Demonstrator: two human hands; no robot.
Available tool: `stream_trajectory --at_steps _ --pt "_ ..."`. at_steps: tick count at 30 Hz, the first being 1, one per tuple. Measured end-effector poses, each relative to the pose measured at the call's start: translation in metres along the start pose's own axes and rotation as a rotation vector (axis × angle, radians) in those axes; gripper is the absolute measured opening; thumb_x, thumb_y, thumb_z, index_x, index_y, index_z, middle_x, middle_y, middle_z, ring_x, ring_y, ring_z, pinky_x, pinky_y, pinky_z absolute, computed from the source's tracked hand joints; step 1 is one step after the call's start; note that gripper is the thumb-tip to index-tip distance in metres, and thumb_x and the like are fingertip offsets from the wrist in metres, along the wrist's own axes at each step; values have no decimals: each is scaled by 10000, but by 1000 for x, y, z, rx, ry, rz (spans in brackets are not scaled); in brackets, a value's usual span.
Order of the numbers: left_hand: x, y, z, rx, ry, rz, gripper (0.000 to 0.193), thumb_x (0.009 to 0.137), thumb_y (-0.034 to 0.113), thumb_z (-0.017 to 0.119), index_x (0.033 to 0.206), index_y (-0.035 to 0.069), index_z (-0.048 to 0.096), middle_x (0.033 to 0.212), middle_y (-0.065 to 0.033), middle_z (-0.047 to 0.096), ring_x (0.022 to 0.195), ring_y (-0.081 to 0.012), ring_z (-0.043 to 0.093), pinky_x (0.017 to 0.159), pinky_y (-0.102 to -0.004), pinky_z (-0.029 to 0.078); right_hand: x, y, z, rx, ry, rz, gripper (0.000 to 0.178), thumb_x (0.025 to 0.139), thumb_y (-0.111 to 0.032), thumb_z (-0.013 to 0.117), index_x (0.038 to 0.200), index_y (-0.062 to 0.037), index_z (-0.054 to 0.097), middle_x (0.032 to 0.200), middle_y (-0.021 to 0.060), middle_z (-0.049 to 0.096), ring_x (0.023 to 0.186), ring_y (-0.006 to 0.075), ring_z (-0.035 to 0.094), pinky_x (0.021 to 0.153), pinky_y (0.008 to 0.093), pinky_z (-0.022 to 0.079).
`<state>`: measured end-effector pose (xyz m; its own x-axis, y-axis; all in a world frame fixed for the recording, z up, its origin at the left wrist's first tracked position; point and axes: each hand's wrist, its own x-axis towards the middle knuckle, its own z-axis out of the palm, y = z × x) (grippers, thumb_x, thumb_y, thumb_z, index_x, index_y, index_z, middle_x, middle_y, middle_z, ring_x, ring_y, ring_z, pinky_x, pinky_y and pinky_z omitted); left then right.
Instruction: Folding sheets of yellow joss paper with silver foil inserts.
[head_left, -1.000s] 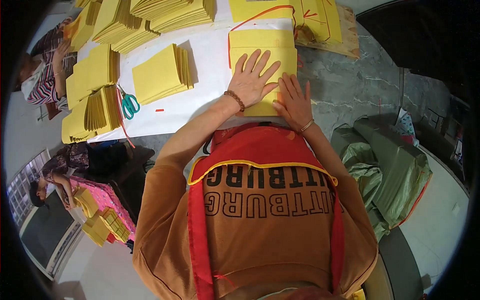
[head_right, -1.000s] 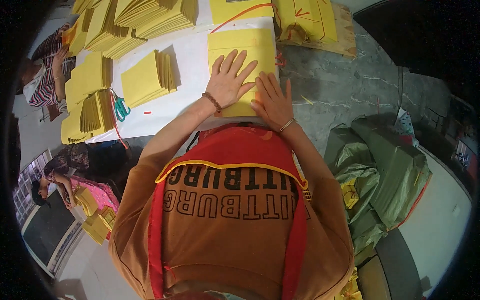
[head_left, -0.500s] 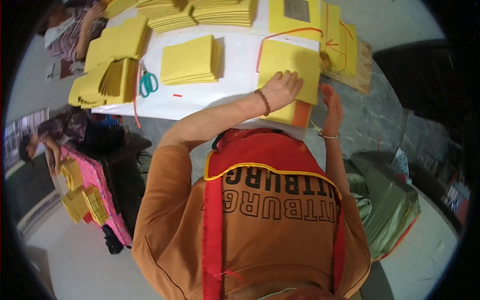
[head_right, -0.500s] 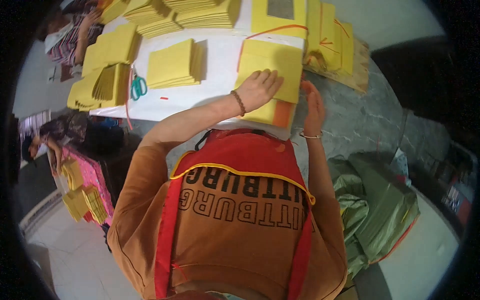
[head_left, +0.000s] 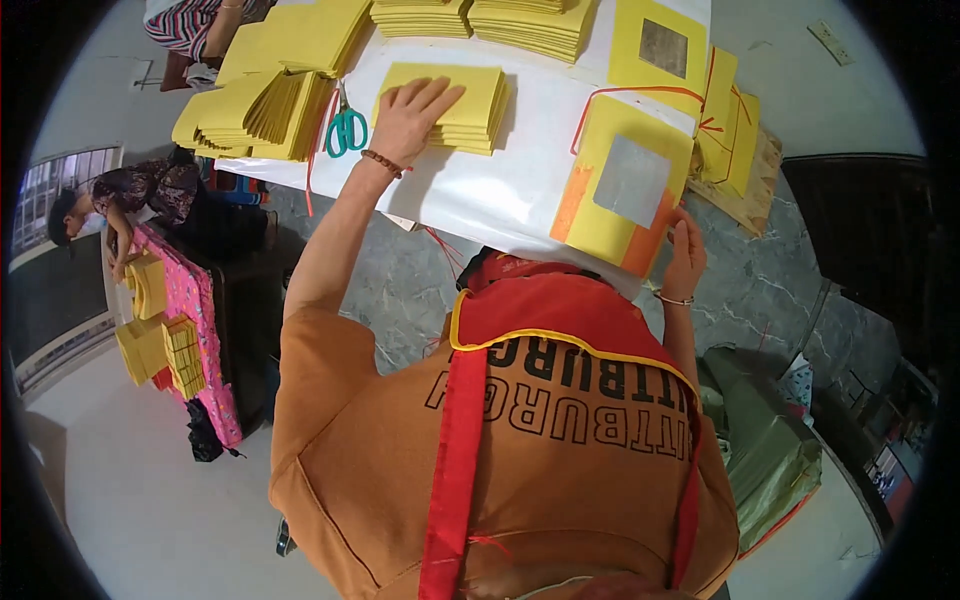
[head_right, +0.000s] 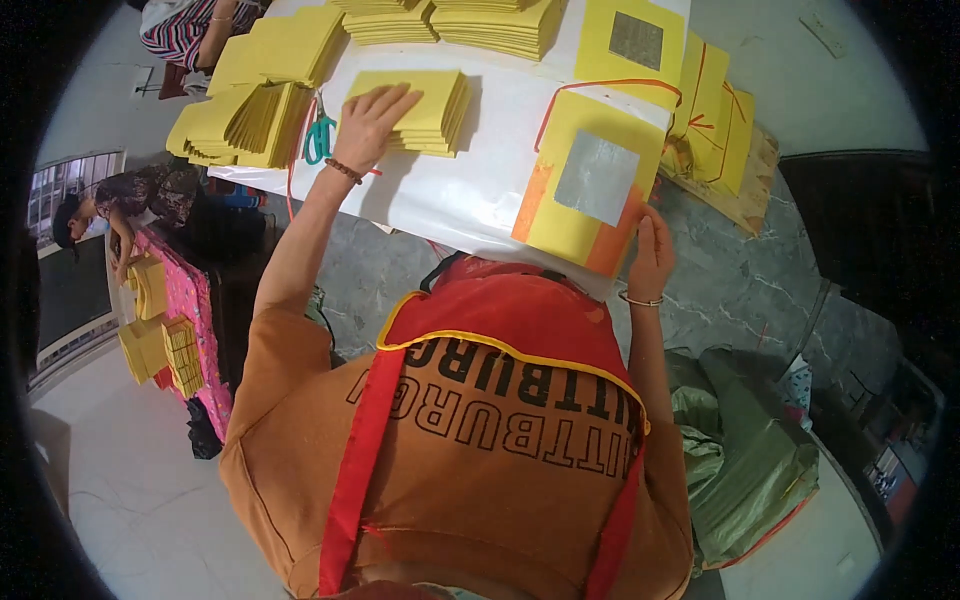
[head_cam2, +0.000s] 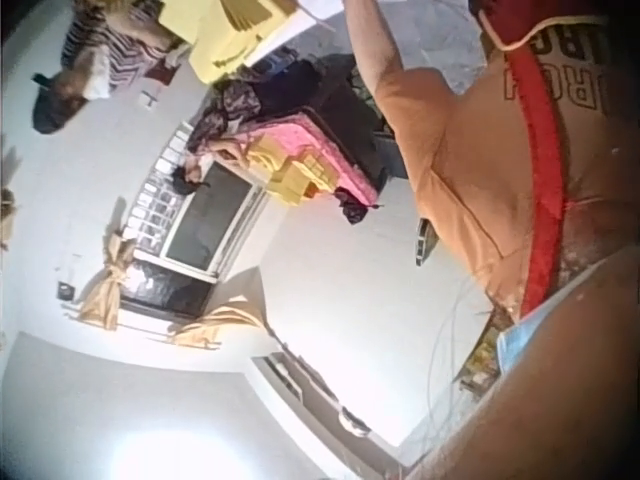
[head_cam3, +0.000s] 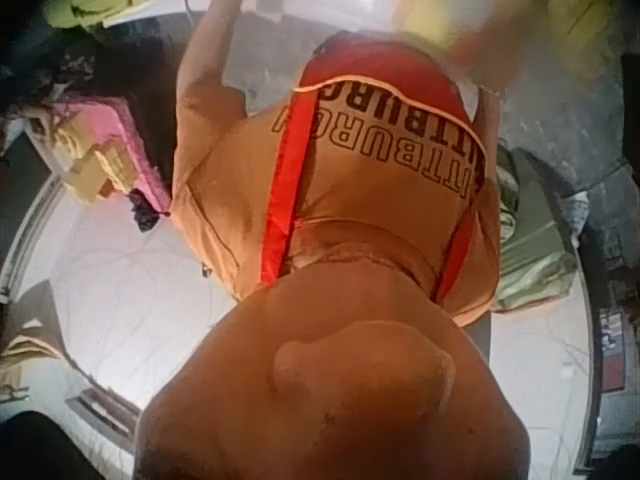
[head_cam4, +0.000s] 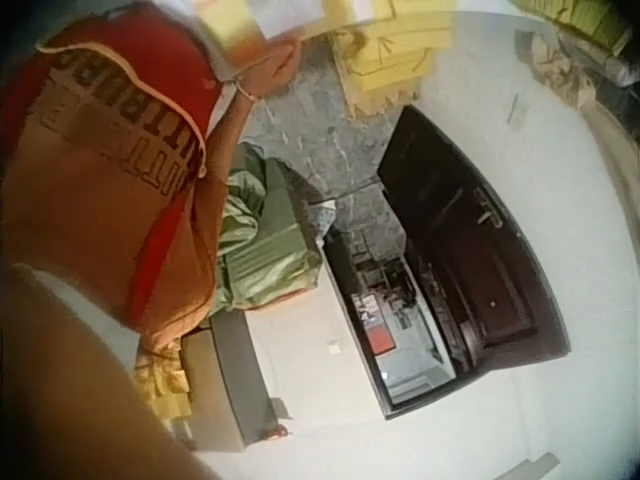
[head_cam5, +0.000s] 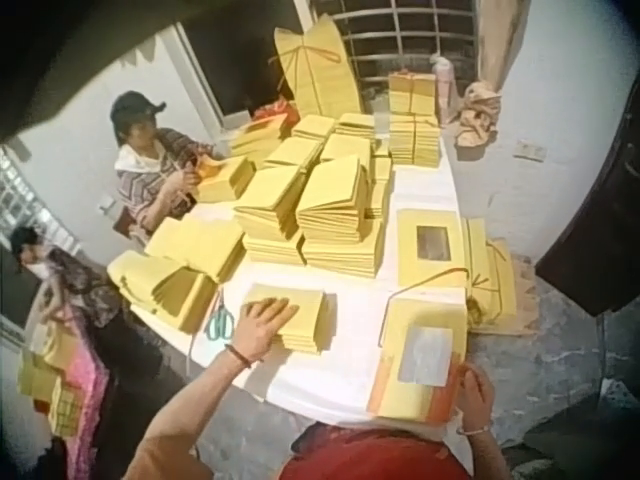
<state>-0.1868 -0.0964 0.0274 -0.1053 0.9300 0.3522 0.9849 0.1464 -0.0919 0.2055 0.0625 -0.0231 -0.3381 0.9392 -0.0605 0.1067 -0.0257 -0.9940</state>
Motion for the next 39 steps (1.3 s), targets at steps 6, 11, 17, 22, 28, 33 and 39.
stream_trajectory --at_steps 6,11,17,22,28,33,39 --pt "-13 -2 12 -61 -286 1 643 743 2 512 1336 231 410 1351 -61 423 1205 -258 410 995 -425 321 -1 1 -1 -21 -23 18 262 944 -149 482 1128 10 579 1034 43 614 943 100 543 841 237 419" --pt "-31 1 27 -93 -213 -36 715 710 17 560 1361 235 363 1385 -61 365 1246 -266 356 1020 -442 288 -2 2 1 -50 -28 -8 245 934 -137 499 1106 10 592 1008 45 621 915 100 551 819 236 425" --pt "-20 0 16 -114 -273 9 793 660 78 631 1379 216 327 1388 -80 347 1253 -279 339 1023 -453 277 3 4 -4 -56 -24 -29 220 893 -152 567 1063 -23 621 995 53 635 923 133 568 825 261 430" --pt "-4 -1 -10 -151 -311 57 889 591 136 691 1388 207 304 1394 -94 336 1251 -306 336 1024 -475 268 12 -7 -10 -686 -202 -641 189 772 -168 664 950 -107 661 1015 44 638 1021 272 549 892 383 399" --pt "24 74 -37 -254 -151 190 713 633 84 618 1318 156 436 1340 -139 407 1185 -320 409 966 -466 307 3 15 -10 -713 -168 -567 215 738 -221 683 944 -162 674 1071 -6 619 1097 232 512 904 397 371" --pt "23 183 -7 -513 -154 461 556 704 316 700 1180 85 530 1175 -104 505 1035 -249 471 825 -369 379 4 14 -11 -713 -167 -510 204 739 -191 675 933 -129 676 1048 37 621 1052 259 534 883 389 400" --pt "32 184 2 -655 -284 520 399 759 261 665 1089 59 571 1065 -102 554 963 -267 511 800 -347 419 9 21 -16 -370 -261 -265 195 835 -193 601 934 -42 675 1075 94 602 1021 237 550 892 328 409"
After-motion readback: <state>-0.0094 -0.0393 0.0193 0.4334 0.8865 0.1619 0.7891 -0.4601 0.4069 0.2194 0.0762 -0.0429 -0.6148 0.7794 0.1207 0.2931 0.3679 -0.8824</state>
